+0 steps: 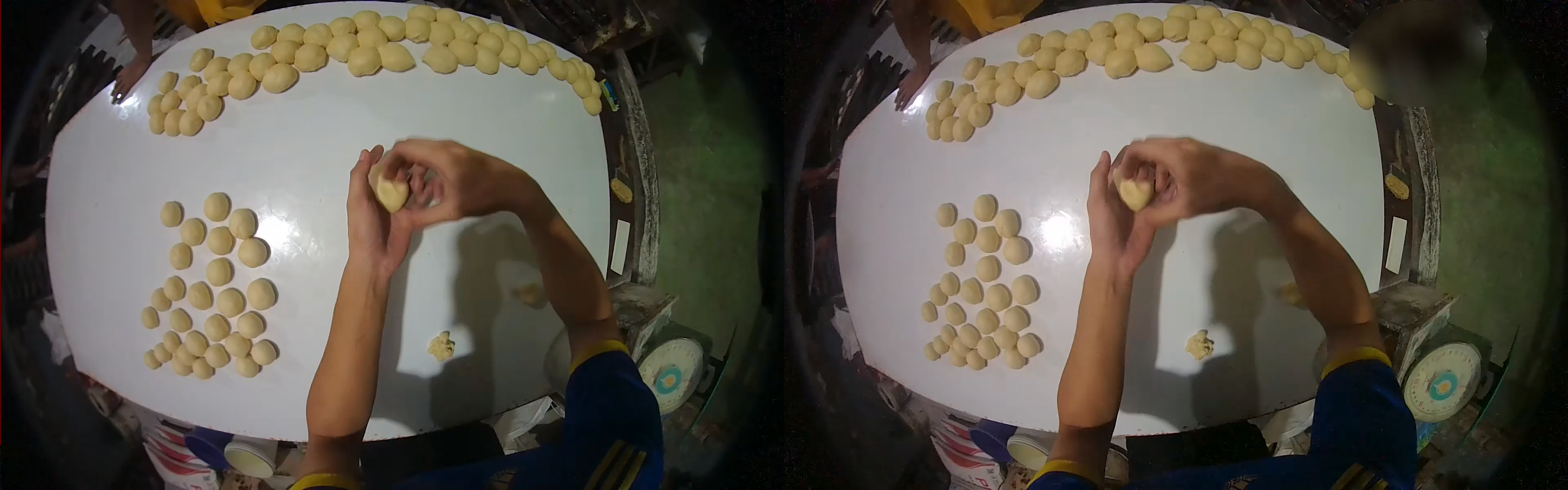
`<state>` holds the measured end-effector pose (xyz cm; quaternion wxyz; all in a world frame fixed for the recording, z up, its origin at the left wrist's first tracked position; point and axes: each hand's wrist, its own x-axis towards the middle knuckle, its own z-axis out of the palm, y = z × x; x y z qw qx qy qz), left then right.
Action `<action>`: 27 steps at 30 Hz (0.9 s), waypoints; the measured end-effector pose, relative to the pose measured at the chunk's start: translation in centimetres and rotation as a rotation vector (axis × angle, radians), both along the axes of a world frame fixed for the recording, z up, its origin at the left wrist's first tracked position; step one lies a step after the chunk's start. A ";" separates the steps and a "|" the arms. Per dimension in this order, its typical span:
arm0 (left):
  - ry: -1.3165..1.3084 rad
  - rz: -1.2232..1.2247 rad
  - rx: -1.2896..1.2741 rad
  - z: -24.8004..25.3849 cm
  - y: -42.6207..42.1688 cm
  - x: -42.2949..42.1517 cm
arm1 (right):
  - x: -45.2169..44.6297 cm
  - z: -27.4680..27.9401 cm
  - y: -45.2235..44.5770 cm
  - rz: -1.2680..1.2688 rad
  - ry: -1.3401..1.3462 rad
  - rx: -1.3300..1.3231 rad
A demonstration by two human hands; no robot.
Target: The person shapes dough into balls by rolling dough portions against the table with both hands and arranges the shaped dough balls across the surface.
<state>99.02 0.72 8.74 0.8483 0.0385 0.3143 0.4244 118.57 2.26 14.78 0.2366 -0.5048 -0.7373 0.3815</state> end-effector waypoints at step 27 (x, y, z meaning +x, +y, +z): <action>1.790 -0.569 0.618 -1.5 -31.1 -32.0 | -22.8 -8.8 -27.3 0.219 -0.186 0.033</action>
